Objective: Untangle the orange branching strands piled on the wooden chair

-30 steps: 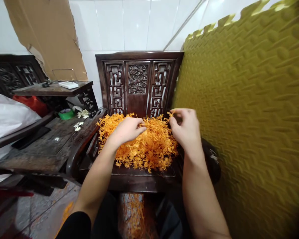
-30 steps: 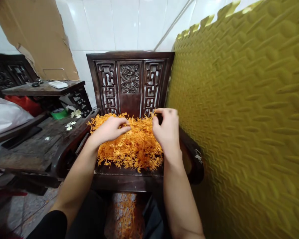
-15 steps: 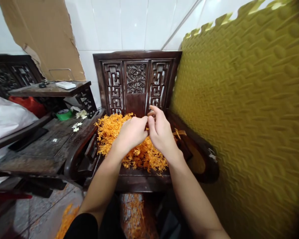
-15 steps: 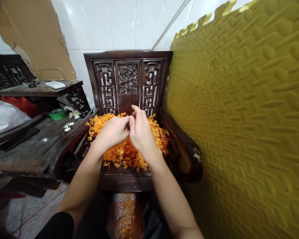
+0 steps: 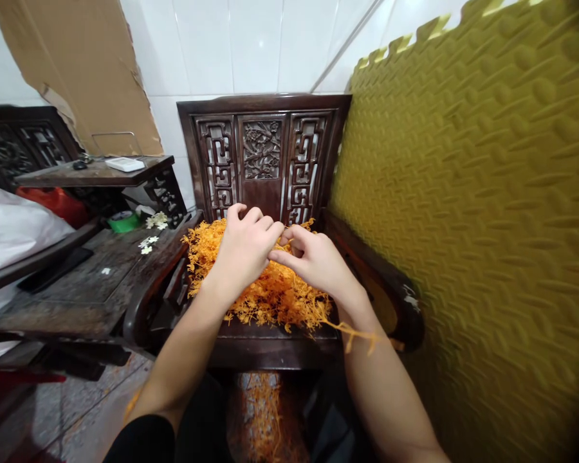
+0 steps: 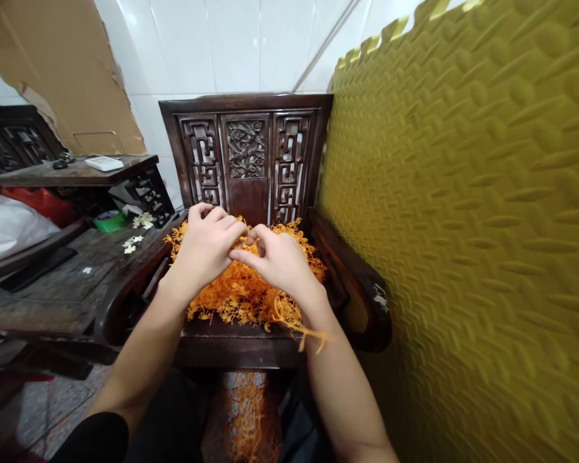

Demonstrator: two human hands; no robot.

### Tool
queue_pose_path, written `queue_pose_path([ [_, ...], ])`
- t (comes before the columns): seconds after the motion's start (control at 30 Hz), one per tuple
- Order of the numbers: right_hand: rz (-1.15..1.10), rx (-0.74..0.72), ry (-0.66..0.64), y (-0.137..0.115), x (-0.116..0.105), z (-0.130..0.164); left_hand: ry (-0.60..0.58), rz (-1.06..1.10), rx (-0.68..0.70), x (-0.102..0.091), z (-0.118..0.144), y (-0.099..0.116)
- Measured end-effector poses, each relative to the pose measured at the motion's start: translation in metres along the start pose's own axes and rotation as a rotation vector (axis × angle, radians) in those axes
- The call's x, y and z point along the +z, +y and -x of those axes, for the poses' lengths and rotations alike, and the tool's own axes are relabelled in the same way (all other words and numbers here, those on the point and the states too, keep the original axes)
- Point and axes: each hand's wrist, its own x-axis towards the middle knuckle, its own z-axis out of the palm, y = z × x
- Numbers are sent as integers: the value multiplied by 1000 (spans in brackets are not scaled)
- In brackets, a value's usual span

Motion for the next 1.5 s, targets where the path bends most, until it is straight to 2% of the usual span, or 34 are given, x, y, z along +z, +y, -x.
queue_pose_path([
  [0.1,-49,49,36,-4,7,-3,116,-28,-47,1,5,-3],
  [0.23,-353,138,11,-10,17,-6,325,-41,-158,3,6,3],
  [0.33,-525,128,56,-8,22,-9,363,-34,-220,3,6,6],
  [0.43,-672,181,235,0,25,-13,247,27,-266,1,7,-1],
  [0.53,-765,187,401,8,27,-17,25,164,-256,1,9,-13],
  [0.6,-722,170,449,11,27,-18,-120,318,-221,0,11,-20],
  [0.67,-629,153,465,12,26,-17,-179,467,-197,-2,11,-22],
  [0.73,-482,114,467,10,23,-15,-122,547,-222,-8,10,-22],
  [0.8,-313,48,423,8,20,-12,43,542,-318,-14,10,-21],
  [0.87,-181,-20,323,6,17,-9,248,482,-435,-19,11,-23],
  [0.93,-129,-68,218,3,15,-7,374,454,-487,-20,13,-29],
  [1.0,-123,-104,148,0,14,-5,334,510,-403,-18,16,-37],
  [1.13,-116,-193,48,-5,12,-3,88,592,-44,-9,19,-51],
  [1.2,-94,-228,16,-6,11,-3,22,573,61,-4,18,-53],
  [1.3,-56,-232,4,-8,8,-2,-10,584,105,-3,16,-49],
  [1.5,-16,-228,-24,-9,4,-1,21,654,106,-13,16,-42],
])
